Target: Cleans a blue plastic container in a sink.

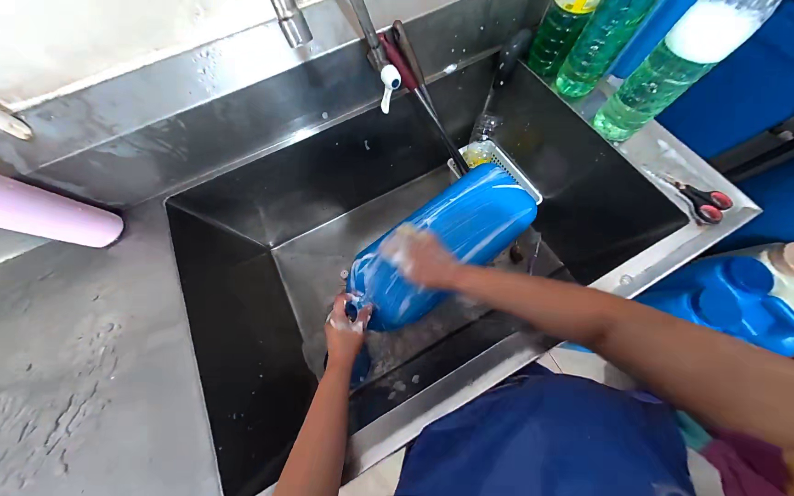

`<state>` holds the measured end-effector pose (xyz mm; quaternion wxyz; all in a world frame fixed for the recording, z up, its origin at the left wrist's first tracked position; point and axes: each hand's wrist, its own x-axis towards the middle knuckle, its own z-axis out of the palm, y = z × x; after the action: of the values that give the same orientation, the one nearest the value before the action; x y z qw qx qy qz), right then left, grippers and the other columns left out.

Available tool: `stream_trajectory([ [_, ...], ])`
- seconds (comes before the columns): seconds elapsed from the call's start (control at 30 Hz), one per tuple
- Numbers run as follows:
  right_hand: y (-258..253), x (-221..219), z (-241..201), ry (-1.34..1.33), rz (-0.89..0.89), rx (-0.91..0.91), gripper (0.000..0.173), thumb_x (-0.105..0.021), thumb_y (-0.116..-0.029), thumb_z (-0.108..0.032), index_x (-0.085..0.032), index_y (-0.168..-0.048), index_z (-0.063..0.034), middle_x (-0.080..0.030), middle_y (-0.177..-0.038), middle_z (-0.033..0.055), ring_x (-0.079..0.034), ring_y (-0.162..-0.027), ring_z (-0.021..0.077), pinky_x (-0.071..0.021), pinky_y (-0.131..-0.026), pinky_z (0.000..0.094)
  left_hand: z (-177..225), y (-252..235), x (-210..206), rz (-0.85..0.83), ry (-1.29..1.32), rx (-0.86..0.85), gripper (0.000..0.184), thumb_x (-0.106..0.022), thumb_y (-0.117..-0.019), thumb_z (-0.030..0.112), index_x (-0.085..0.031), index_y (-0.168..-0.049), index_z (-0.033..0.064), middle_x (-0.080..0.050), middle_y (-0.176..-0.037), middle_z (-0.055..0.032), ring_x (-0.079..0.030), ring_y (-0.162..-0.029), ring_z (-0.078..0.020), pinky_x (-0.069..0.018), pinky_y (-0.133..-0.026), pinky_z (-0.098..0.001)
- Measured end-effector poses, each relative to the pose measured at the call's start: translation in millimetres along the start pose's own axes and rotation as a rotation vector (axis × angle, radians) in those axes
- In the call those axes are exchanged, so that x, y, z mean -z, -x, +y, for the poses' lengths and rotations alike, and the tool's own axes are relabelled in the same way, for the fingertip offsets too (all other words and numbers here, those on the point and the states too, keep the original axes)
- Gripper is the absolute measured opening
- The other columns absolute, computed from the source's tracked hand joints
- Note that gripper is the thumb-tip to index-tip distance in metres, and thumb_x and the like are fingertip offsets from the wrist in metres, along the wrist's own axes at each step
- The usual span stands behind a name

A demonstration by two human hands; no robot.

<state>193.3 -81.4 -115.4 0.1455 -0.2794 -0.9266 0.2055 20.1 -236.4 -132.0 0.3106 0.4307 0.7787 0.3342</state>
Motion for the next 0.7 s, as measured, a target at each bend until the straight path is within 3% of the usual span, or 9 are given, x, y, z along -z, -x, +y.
stream_trajectory([
  [0.1,-4.9,79.9,140.3,0.108,0.034,-0.630,0.046,-0.048,-0.1055,-0.026,-0.055,-0.142,0.0022,-0.058,-0.138,0.0309,-0.055,-0.130,0.0490,-0.0421,-0.105,0.0676,-17.7,-14.5,-7.6,0.010,0.208,0.056,0.059,-0.066,-0.0898,0.004,-0.042,-0.138,-0.0173,-0.056,-0.132,-0.0336,-0.060,-0.119,-0.0303,-0.0494,-0.101,-0.0383],
  [0.17,-25.8,107.5,154.0,0.055,-0.073,-0.929,0.055,-0.035,-0.1109,-0.035,-0.040,-0.153,0.0013,-0.050,-0.148,0.0318,-0.049,-0.137,0.0516,-0.0378,-0.107,0.0721,-25.0,-31.7,-26.3,0.078,0.377,0.137,0.070,-0.053,-0.0936,0.010,-0.024,-0.151,-0.0161,-0.045,-0.144,-0.0359,-0.050,-0.131,-0.0286,-0.0404,-0.110,-0.0349],
  [0.23,-39.3,71.5,92.9,0.149,-0.071,-0.701,0.054,-0.039,-0.1092,-0.032,-0.045,-0.151,0.0020,-0.049,-0.149,0.0317,-0.044,-0.140,0.0523,-0.0302,-0.110,0.0740,-22.9,-55.9,-36.1,0.210,0.430,0.163,0.060,-0.044,-0.0989,0.016,-0.032,-0.147,-0.0183,-0.049,-0.139,-0.0363,-0.053,-0.126,-0.0279,-0.0409,-0.109,-0.0349],
  [0.3,-37.3,11.0,9.6,0.103,0.076,-0.184,0.041,-0.055,-0.1017,-0.027,-0.065,-0.134,-0.0036,-0.063,-0.136,0.0250,-0.052,-0.132,0.0474,-0.0360,-0.106,0.0722,-0.8,-70.7,-21.0,0.132,0.383,0.269,0.048,-0.036,-0.1074,0.015,-0.040,-0.143,-0.0167,-0.053,-0.136,-0.0335,-0.055,-0.124,-0.0275,-0.0421,-0.108,-0.0372],
  [0.4,-44.1,-17.2,-7.7,-0.131,0.155,0.194,0.030,-0.066,-0.0941,-0.011,-0.075,-0.122,-0.0122,-0.068,-0.134,0.0131,-0.055,-0.135,0.0387,-0.0432,-0.105,0.0650,9.8,-99.8,7.5,-0.012,0.425,0.478,0.051,-0.022,-0.1127,0.036,-0.045,-0.143,0.0029,-0.062,-0.115,-0.0130,-0.062,-0.094,-0.0168,-0.0533,-0.081,-0.0375],
  [0.47,-46.5,-25.7,76.4,-0.048,0.163,0.019,0.035,-0.063,-0.0942,-0.014,-0.071,-0.128,-0.0118,-0.066,-0.135,0.0138,-0.054,-0.135,0.0373,-0.0458,-0.105,0.0614,-4.1,-117.3,4.4,0.086,0.460,0.549,0.051,-0.018,-0.1114,0.046,-0.046,-0.135,0.0105,-0.060,-0.088,-0.0047,-0.058,-0.064,-0.0122,-0.0518,-0.055,-0.0307],
  [0.5,-43.0,-34.5,131.8,-0.037,0.122,-0.143,0.040,-0.057,-0.0968,-0.018,-0.066,-0.135,-0.0094,-0.063,-0.140,0.0158,-0.051,-0.138,0.0381,-0.0439,-0.108,0.0613,-13.7,-117.4,-3.2,0.156,0.439,0.593,0.055,-0.017,-0.1119,0.047,-0.045,-0.140,0.0091,-0.059,-0.090,-0.0081,-0.057,-0.063,-0.0151,-0.0514,-0.055,-0.0326],
  [0.6,-27.7,-53.8,255.2,-0.301,-0.145,-0.698,0.048,-0.041,-0.1104,-0.025,-0.046,-0.150,0.0026,-0.050,-0.150,0.0279,-0.047,-0.141,0.0451,-0.0371,-0.115,0.0634,-22.8,-56.5,-26.6,0.155,0.338,0.730,0.064,-0.018,-0.1132,0.042,-0.037,-0.151,-0.0051,-0.055,-0.134,-0.0311,-0.061,-0.110,-0.0352,-0.0504,-0.093,-0.0524],
  [0.7,-48.2,-49.3,252.9,-0.303,-0.277,-0.817,0.051,-0.031,-0.1134,-0.026,-0.041,-0.150,0.0088,-0.047,-0.150,0.0347,-0.046,-0.140,0.0507,-0.0357,-0.114,0.0654,10.2,6.2,-41.8,0.227,0.567,0.986,0.051,-0.022,-0.1136,0.035,-0.046,-0.139,-0.0013,-0.062,-0.117,-0.0180,-0.064,-0.100,-0.0224,-0.0542,-0.084,-0.0424],
])
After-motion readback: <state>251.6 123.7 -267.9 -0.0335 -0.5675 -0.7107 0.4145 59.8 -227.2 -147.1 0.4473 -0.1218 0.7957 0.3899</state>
